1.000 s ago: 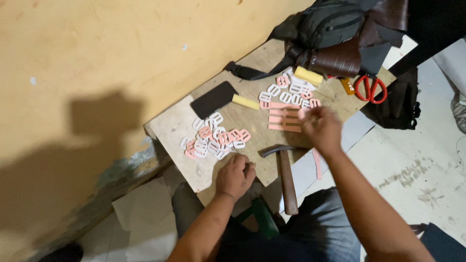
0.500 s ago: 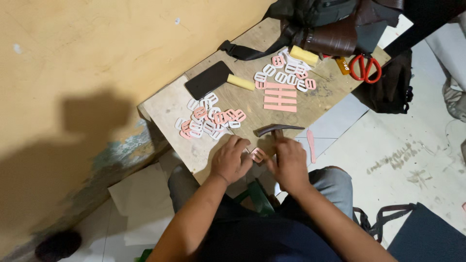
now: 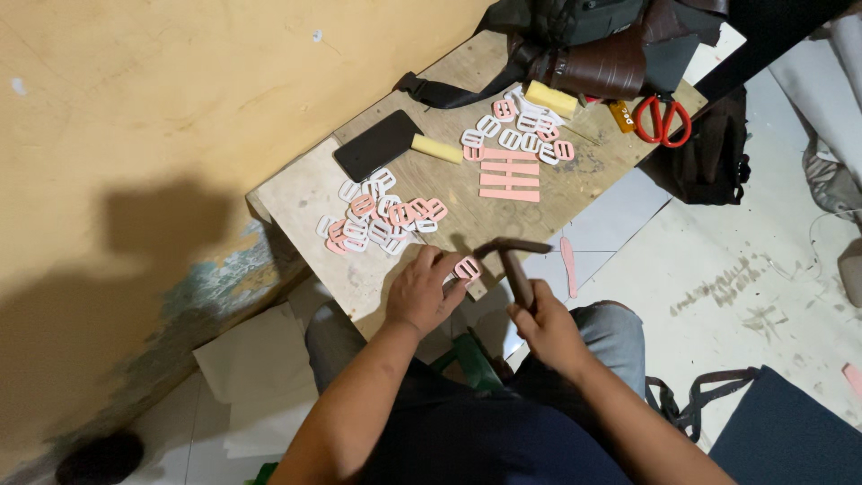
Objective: The person repeatedly picks small pink and white plastic buckle parts from a table, places them on a metal form, and uses a hammer to strike them into shape. The person then removes the formed buckle and places it with others on the table. This cycle is repeated throughout the clip.
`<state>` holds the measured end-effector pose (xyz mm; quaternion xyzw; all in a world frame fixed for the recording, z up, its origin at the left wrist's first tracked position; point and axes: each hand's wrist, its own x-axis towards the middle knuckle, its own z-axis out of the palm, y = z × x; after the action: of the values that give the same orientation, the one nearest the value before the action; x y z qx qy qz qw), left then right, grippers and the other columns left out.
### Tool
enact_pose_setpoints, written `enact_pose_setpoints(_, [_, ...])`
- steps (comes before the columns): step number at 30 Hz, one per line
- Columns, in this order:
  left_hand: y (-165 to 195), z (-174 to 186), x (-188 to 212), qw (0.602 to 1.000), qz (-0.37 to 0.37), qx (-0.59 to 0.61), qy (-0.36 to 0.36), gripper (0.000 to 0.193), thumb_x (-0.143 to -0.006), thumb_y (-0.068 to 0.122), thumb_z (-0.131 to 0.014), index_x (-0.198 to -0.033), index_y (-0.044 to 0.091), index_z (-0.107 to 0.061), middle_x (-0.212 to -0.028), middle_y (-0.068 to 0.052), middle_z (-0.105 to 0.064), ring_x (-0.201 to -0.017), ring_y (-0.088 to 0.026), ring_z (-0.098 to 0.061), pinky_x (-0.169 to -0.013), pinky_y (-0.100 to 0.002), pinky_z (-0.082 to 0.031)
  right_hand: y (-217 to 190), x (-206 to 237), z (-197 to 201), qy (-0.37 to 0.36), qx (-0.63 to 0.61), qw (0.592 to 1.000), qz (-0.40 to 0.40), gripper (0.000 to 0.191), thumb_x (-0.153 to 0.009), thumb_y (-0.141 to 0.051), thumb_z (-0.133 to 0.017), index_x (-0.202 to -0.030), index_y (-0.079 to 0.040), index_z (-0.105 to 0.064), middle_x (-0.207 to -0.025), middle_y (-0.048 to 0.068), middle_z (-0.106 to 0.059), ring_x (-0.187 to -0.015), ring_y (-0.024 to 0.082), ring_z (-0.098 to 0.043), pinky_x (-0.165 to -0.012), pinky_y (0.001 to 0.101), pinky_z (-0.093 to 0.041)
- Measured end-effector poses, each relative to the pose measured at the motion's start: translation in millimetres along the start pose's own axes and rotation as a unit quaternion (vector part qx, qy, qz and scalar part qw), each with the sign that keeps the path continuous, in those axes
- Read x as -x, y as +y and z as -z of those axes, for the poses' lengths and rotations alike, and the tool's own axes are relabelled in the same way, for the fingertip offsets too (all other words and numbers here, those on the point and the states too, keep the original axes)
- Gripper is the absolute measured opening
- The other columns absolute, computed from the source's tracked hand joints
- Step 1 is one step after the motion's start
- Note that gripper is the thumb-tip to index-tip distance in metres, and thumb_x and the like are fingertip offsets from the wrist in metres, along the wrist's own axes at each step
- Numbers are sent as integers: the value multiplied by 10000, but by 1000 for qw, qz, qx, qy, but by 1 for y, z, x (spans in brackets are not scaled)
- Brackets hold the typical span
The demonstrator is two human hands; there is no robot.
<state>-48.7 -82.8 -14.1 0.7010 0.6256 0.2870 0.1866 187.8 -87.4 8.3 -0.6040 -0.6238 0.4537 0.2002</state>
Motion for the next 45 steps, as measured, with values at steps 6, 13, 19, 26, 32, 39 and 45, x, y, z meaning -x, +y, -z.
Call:
enact_pose_setpoints(6, [-1, -2, -2, 997, 34, -28, -61, 341, -853, 378, -750, -1122, 174, -698, -1157, -61, -567, -1057, -275, -633, -864, -425, -539, 0, 16, -4, 51, 170, 980, 95, 377, -929, -321, -692, -1166, -57, -563, -800, 205, -703, -727, 380, -707, -626, 445, -543])
enact_pose_setpoints(13, [6, 7, -2, 997, 28, -10, -74, 458, -847, 322, -733, -1285, 199, -688, -1082, -71, -549, -1003, -276, -626, -818, -425, -537, -4, 16, -4, 20, 200, 978, 64, 381, -924, -374, -647, -1168, -89, -586, -855, 205, -725, -776, 402, -715, -672, 474, -555])
enact_pose_setpoints(19, [5, 6, -3, 998, 20, -4, -54, 404, -840, 322, -745, -1214, 177, -699, -1095, -69, -560, -1013, -277, -628, -823, -425, -534, -3, 10, -7, 20, 203, 976, 72, 362, -929, -374, -642, -1137, -84, -581, -899, 219, -723, -817, 426, -703, -697, 495, -549])
enact_pose_setpoints(26, [3, 0, 1, 999, -22, -26, -11, 331, -866, 350, -745, -1125, 151, -698, -1119, -83, -577, -1002, -309, -635, -798, -440, -547, -14, 1, -6, -19, 194, 980, 29, 344, -943, -375, -637, -1042, -53, -572, -838, 238, -709, -815, 436, -695, -712, 503, -536])
enact_pose_setpoints(32, [2, -5, 6, 997, -48, -59, 0, 235, -872, 313, -730, -1091, 226, -719, -1087, -72, -587, -970, -311, -641, -763, -443, -559, -24, 2, -2, 12, 162, 987, 3, 359, -918, -391, -636, -1096, -83, -590, -808, 229, -711, -784, 415, -715, -701, 491, -547])
enact_pose_setpoints(39, [3, -6, 4, 997, -47, -60, -5, 232, -865, 298, -722, -1084, 220, -711, -1053, -66, -583, -983, -290, -640, -774, -438, -564, -13, -5, -6, 6, 192, 979, 75, 374, -921, -374, -638, -1140, -74, -592, -870, 226, -716, -840, 433, -702, -720, 494, -544])
enact_pose_setpoints(45, [4, -2, 4, 995, -84, -50, 7, 217, -879, 294, -712, -1072, 196, -710, -1046, -70, -572, -977, -294, -629, -764, -436, -559, -9, -9, -6, -23, 192, 981, 1, 345, -967, -399, -633, -1028, -63, -582, -799, 227, -705, -801, 419, -699, -720, 490, -533])
